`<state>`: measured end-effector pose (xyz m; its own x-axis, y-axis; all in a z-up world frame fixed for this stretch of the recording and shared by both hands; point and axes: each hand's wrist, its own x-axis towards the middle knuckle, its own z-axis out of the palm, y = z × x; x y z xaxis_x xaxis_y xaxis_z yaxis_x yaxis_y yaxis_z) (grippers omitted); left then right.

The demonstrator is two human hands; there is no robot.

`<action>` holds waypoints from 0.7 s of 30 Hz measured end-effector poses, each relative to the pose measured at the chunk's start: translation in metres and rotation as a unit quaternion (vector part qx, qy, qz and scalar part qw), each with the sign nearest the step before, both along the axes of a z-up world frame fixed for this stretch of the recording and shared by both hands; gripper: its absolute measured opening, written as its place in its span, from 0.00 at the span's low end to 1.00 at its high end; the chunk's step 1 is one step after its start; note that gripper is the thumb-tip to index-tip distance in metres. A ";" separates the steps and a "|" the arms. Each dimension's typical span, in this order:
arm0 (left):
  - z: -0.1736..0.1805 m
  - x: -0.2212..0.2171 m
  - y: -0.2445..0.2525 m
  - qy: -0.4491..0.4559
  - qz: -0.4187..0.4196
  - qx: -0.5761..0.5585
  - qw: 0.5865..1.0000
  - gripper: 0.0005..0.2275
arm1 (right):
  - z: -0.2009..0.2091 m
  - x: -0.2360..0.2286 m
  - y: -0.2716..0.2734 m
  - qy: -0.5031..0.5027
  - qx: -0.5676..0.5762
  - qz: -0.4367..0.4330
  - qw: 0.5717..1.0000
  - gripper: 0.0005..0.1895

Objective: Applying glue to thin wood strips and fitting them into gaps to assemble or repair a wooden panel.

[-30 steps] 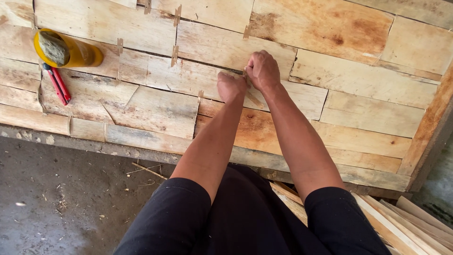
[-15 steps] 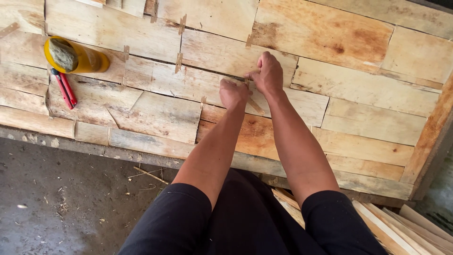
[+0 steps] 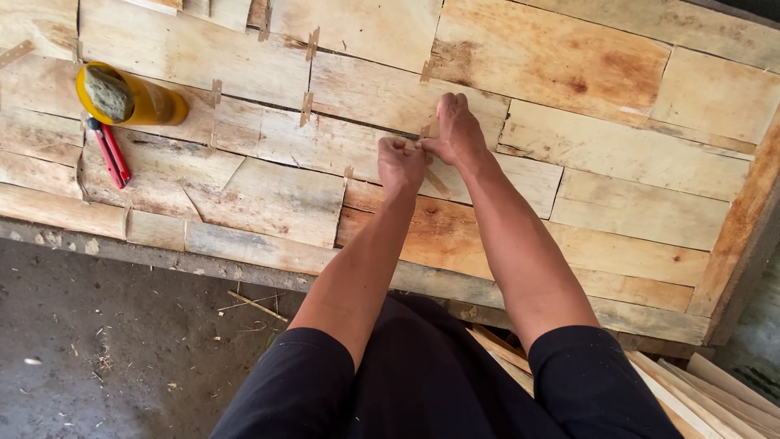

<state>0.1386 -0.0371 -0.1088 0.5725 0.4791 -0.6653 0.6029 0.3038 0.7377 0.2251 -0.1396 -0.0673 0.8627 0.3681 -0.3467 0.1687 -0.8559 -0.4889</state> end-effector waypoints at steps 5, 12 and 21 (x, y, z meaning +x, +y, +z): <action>0.039 -0.018 -0.014 -0.029 -0.144 0.248 0.957 0.11 | -0.026 0.005 -0.003 0.016 -0.041 0.015 0.999 0.38; 0.051 -0.064 -0.034 -0.255 -0.174 0.296 0.904 0.07 | 0.024 -0.002 0.001 0.027 -0.029 0.037 0.999 0.39; 0.168 -0.131 -0.009 -0.474 -0.243 0.309 0.788 0.09 | 0.000 -0.019 -0.012 -0.047 0.011 0.070 0.996 0.37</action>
<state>0.0075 -0.0459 0.0589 0.8879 0.1142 0.4456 -0.3733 -0.3873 0.8430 0.2056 -0.1515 -0.0672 0.8304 0.4944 -0.2567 0.3325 -0.8096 -0.4837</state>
